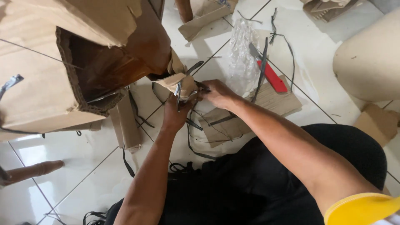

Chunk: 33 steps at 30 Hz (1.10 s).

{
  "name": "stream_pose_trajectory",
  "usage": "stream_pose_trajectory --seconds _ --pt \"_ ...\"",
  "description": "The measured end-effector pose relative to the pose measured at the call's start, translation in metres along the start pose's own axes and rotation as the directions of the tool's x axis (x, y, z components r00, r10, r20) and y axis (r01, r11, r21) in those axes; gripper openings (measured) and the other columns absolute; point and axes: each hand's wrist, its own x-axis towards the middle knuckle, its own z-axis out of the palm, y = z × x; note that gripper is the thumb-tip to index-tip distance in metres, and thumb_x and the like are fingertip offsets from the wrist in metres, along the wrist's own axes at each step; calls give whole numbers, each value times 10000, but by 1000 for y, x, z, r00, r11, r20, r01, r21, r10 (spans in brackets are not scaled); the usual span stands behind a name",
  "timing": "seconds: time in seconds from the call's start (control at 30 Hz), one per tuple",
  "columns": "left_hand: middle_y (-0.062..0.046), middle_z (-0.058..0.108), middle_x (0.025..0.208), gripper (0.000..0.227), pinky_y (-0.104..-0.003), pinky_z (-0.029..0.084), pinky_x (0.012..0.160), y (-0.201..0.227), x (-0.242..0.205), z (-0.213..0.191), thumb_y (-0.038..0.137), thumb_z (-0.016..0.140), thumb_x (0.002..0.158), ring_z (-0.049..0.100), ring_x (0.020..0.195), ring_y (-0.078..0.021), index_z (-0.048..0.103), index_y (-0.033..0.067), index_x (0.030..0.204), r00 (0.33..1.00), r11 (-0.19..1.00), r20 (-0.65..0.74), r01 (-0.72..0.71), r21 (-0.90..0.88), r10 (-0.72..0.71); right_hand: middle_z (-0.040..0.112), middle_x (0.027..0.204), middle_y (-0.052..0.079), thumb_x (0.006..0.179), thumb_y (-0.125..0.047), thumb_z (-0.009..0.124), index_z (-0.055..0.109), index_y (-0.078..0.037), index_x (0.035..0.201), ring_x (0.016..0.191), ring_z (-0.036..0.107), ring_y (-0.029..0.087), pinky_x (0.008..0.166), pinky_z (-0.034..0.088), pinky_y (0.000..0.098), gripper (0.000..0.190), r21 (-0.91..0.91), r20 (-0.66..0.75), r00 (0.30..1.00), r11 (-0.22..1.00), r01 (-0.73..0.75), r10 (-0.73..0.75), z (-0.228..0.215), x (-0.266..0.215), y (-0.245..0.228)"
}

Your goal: Removing plastic straps and cardboard packaging from furniture components using a utility knife

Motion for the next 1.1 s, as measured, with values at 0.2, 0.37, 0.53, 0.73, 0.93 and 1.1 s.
stream_pose_trajectory --seconds 0.2,0.37,0.53,0.73,0.93,1.1 --pt "-204 623 603 510 -385 483 429 -40 33 17 303 888 770 701 621 -250 580 -87 886 999 982 40 0 191 -8 752 925 151 946 -141 577 736 -80 1209 934 717 317 840 549 436 314 52 -84 994 996 75 -71 5 34 0" --pt "-135 496 476 521 -322 373 367 -63 32 19 318 882 789 566 471 -188 508 -29 682 999 976 43 -21 218 12 752 889 172 921 -146 655 676 -94 1185 958 710 438 823 531 559 270 -224 -11 984 960 169 -176 3 47 7" --pt "-73 382 362 615 -266 273 311 -48 45 8 332 877 807 445 336 -133 444 23 499 995 959 35 -98 265 92 757 896 126 907 -200 630 649 -143 1216 962 723 400 849 545 557 315 -268 23 989 952 145 -144 5 52 24" --pt "-158 653 736 623 -423 483 530 21 26 -36 213 904 683 670 673 -333 584 45 1189 984 996 174 29 89 -44 674 767 103 857 -299 636 707 -135 1040 742 636 297 673 461 432 256 -76 18 1000 997 -17 19 -36 44 7" --pt "-36 642 672 826 -304 488 543 117 4 -79 355 968 708 637 581 -152 538 121 1373 980 992 168 114 -53 -103 452 594 -57 913 -82 570 662 -111 1342 411 336 -11 398 259 126 439 523 114 990 853 8 -79 -53 -10 -98" --pt "-151 691 756 499 -396 593 561 133 1 -61 360 954 766 778 764 -309 660 62 1037 986 999 -161 -46 -2 46 450 583 -23 932 -92 559 666 -86 1265 396 353 4 370 270 139 350 552 88 989 832 51 -118 -29 -19 -104"
